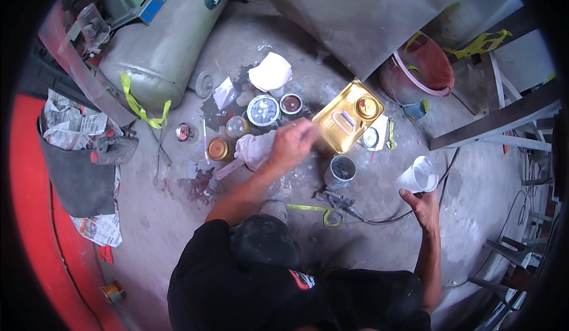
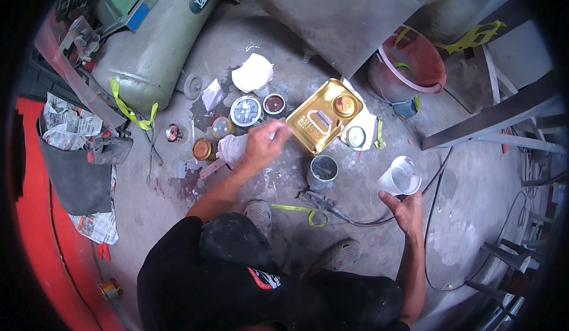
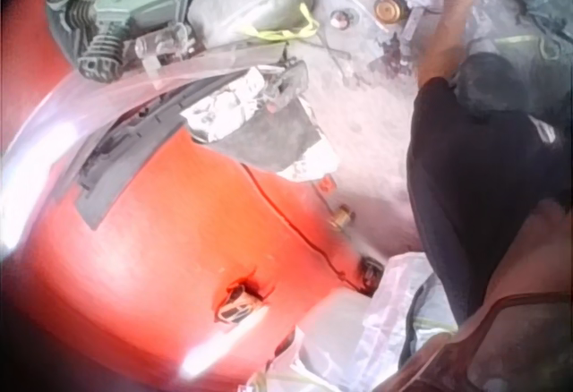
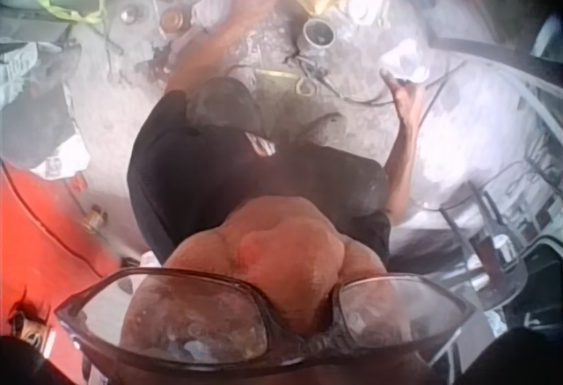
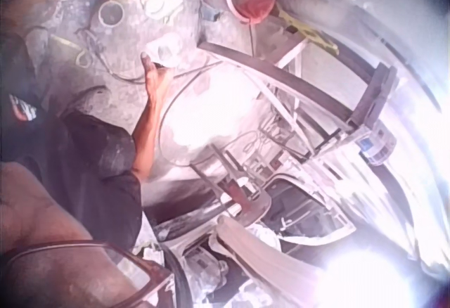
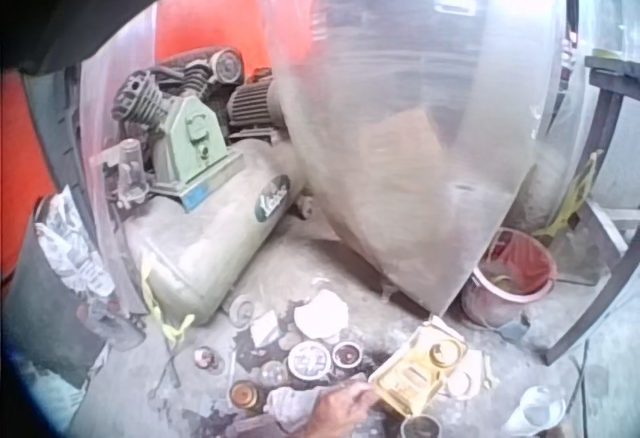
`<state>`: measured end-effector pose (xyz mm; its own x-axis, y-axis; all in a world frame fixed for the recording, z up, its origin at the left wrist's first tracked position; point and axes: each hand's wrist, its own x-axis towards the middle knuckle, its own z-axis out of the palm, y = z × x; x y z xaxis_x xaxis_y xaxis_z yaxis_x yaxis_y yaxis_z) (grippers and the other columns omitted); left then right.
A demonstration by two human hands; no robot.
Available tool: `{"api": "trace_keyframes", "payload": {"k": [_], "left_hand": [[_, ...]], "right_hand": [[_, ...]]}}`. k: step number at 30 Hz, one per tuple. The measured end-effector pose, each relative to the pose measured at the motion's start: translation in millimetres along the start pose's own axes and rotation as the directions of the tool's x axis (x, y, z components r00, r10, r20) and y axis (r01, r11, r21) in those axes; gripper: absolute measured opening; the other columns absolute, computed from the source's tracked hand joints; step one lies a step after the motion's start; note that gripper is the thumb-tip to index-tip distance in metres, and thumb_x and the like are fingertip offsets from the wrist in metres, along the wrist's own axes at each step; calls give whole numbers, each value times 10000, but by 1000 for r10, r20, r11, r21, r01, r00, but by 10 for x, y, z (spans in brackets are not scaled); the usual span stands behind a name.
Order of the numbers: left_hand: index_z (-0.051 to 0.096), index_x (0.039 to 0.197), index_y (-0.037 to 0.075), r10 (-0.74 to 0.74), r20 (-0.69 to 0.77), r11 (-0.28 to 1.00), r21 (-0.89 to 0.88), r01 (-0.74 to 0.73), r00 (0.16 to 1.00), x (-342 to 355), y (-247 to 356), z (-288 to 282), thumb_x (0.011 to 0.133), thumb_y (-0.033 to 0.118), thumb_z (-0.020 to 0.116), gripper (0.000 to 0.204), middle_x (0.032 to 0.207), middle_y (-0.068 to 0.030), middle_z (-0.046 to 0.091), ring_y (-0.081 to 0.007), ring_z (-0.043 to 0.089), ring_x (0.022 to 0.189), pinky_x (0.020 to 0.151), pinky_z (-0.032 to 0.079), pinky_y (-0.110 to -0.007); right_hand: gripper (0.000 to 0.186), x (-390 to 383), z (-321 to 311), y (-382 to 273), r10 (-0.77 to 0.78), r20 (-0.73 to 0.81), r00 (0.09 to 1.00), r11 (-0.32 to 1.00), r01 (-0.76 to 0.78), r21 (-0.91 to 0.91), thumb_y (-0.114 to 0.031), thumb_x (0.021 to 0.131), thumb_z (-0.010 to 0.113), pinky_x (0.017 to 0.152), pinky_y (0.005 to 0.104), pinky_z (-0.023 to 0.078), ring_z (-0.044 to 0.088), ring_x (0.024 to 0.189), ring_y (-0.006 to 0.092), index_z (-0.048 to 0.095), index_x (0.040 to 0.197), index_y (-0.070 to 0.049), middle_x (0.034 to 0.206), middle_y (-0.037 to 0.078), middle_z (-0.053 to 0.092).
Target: The person sits on the floor of a workshop and pours a liquid from a gold paint thinner can into a clear plastic cup. They then use a white cloth to wipe the exterior of the cup and the can, cleaning up spills on the floor. Finally, they pick up a metal paint mixing stick and inspect the contents of the cup.
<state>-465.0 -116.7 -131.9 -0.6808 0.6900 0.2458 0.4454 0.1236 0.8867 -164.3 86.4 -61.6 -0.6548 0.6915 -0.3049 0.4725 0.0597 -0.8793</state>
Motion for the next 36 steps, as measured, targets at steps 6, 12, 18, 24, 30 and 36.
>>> {"api": "trace_keyframes", "payload": {"k": [6,12,18,24,30,36], "left_hand": [[660,724,85,487,-7,868,117,-483,873,-244,394,299,797,261,808,241,963,-59,674,-242,619,992,863,437,-377],[679,971,44,534,194,839,1,-544,823,-14,679,291,743,191,857,325,1089,-107,679,-290,642,990,880,500,-401],[397,1447,13,581,582,737,-82,-670,568,233,1261,597,750,404,847,918,1442,-208,447,-367,467,1323,1081,391,-464],[345,1454,4,210,753,976,-196,-92,624,-94,1056,965,752,423,856,964,1395,-223,490,-345,499,1293,1081,399,-434],[496,1337,7,-97,819,866,-211,454,566,-646,342,613,772,403,832,768,1240,-174,637,-291,617,1167,1009,462,-408],[511,1304,49,-270,893,962,266,62,361,-915,209,-113,734,390,842,742,1104,-202,674,-349,659,1041,915,503,-438]], "right_hand": [[633,-81,15,-30,-147,-11,989,980,144,-134,-92,765,837,1006,356,461,601,1139,211,528,1308,6,1195,96,645],[654,-89,11,-146,-304,-46,952,951,300,-68,-84,747,830,1009,367,475,597,1178,231,522,1320,-23,1269,109,608],[629,-146,31,-396,-547,-59,835,824,525,-211,-77,728,816,994,383,482,614,1169,304,547,1294,-21,1242,160,621],[611,-206,167,-116,-347,218,912,909,384,-162,-122,741,812,976,414,485,629,1144,361,551,1278,5,1214,208,648],[622,-89,175,21,-33,621,783,879,318,-355,-345,796,797,926,446,505,645,1075,395,582,1253,17,1139,239,674],[394,501,412,-66,-99,658,747,860,397,-321,-276,858,752,778,429,537,690,885,364,675,1102,24,1014,234,694]]}}
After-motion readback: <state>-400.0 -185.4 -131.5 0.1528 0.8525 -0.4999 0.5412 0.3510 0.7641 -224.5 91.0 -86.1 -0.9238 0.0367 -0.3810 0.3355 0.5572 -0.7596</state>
